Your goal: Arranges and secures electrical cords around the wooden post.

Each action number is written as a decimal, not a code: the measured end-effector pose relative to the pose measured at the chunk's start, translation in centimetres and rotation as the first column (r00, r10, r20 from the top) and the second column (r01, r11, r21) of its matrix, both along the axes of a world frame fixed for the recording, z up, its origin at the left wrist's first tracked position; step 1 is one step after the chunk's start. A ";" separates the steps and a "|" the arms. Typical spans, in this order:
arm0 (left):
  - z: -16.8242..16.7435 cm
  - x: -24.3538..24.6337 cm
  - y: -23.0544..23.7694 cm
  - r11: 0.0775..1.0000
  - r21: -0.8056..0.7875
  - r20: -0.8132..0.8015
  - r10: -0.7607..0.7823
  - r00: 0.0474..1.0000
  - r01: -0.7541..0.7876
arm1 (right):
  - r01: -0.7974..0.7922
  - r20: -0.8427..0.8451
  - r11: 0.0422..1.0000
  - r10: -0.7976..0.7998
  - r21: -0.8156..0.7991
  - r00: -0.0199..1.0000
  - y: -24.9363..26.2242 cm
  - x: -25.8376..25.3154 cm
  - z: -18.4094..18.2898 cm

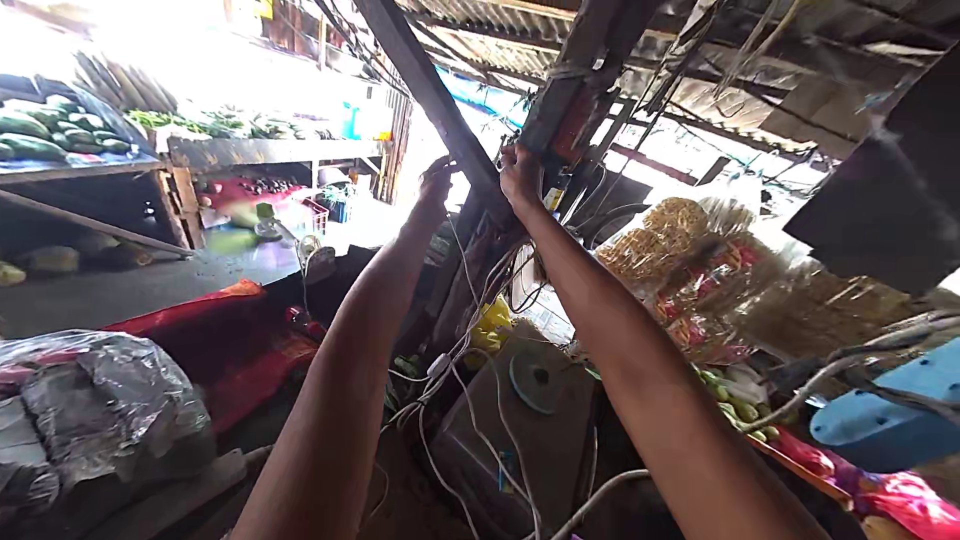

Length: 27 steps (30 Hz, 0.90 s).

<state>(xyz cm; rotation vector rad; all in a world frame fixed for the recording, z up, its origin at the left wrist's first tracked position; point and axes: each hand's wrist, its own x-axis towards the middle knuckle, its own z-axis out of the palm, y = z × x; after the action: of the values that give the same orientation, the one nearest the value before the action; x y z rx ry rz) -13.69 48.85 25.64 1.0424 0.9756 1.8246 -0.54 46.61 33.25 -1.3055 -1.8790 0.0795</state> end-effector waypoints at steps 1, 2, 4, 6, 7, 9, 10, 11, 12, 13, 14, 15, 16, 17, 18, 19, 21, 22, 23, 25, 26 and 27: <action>-0.2 0.4 0.4 1.000 0.005 0.031 -0.008 0.999 0.008 | 0.036 0.026 0.999 -0.035 -0.038 0.999 0.1 -0.3 0.5; -0.4 0.7 0.7 1.000 0.009 0.049 -0.017 0.999 0.016 | 0.066 0.056 0.995 -0.062 -0.073 0.996 0.1 -0.6 1.1; -0.5 1.4 1.0 1.000 0.005 0.045 -0.016 0.999 0.015 | 0.107 0.121 0.991 -0.097 -0.080 0.988 0.1 -1.2 1.9; -0.2 2.3 0.8 0.999 0.026 0.045 -0.028 0.999 0.027 | 0.118 0.178 0.992 -0.110 -0.040 0.978 0.0 -2.0 2.1; -0.2 2.7 0.8 0.996 0.078 0.059 -0.049 0.997 0.044 | 0.104 0.217 0.993 -0.091 -0.051 0.972 -0.3 -2.6 2.1; -0.5 3.4 0.9 0.976 0.210 0.089 -0.081 0.993 0.061 | 0.048 0.296 0.993 -0.013 -0.111 0.955 -0.6 -3.6 2.2; -0.3 3.7 0.7 0.971 0.233 0.109 -0.080 0.991 0.053 | 0.011 0.293 0.990 0.030 -0.140 0.956 -0.2 -3.9 2.4; -0.1 4.0 0.3 0.975 0.220 0.114 -0.065 0.991 0.038 | -0.041 0.191 0.979 0.080 -0.200 0.978 0.3 -4.2 2.5; 0.0 4.1 -0.1 0.981 0.190 0.105 -0.052 0.993 0.031 | -0.105 0.028 0.954 0.117 -0.279 0.993 0.5 -4.3 2.6; 0.1 4.2 -0.2 0.987 0.157 0.097 -0.047 0.994 0.031 | -0.154 -0.112 0.927 0.123 -0.342 0.986 0.5 -4.4 2.8; 0.2 4.3 -0.1 0.989 0.138 0.099 -0.058 0.993 0.044 | -0.185 -0.212 0.905 0.109 -0.384 0.971 0.3 -4.4 3.0; 0.1 4.2 0.1 0.991 0.124 0.110 -0.062 0.992 0.048 | -0.207 -0.280 0.892 0.095 -0.402 0.955 0.2 -4.7 3.1; 0.1 4.2 0.4 0.990 0.127 0.114 -0.071 0.991 0.057 | -0.223 -0.330 0.895 0.092 -0.386 0.939 0.1 -5.1 3.0; -0.1 4.1 0.7 0.988 0.135 0.100 -0.087 0.991 0.074 | -0.237 -0.377 0.909 0.098 -0.343 0.921 0.2 -5.3 2.6; -0.4 4.0 0.9 0.986 0.136 0.061 -0.101 0.993 0.092 | -0.248 -0.415 0.924 0.112 -0.290 0.903 0.6 -5.5 2.2; -0.7 3.9 1.3 0.988 0.117 0.046 -0.105 0.993 0.099 | -0.258 -0.457 0.938 0.129 -0.232 0.880 1.1 -5.8 1.7; -1.5 3.9 1.5 0.992 0.059 -0.028 -0.111 0.993 0.112 | -0.259 -0.556 0.961 0.164 -0.096 0.815 1.9 -6.0 1.0; -2.1 3.9 0.8 0.988 0.046 -0.074 -0.141 0.987 0.145 | -0.243 -0.600 0.969 0.166 -0.050 0.783 2.1 -5.8 0.8; -2.7 3.9 0.0 0.984 0.020 -0.113 -0.172 0.979 0.175 | -0.238 -0.641 0.971 0.173 -0.016 0.748 2.3 -5.6 0.7; -3.8 3.8 -1.6 0.977 -0.058 -0.242 -0.215 0.946 0.207 | -0.228 -0.658 0.972 0.203 0.048 0.725 2.6 -5.0 0.6; -4.6 3.8 -2.2 0.968 -0.101 -0.304 -0.249 0.920 0.229 | -0.198 -0.626 0.976 0.209 0.088 0.752 2.8 -4.5 0.4; -5.5 3.7 -2.5 0.959 -0.140 -0.334 -0.279 0.900 0.245 | -0.166 -0.567 0.978 0.210 0.130 0.796 3.2 -4.0 0.3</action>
<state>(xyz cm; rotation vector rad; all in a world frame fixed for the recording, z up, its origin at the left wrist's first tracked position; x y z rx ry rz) -9.98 46.35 20.12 1.3993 1.0585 1.3841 -4.57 49.79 33.59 -0.8977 -1.4518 0.4593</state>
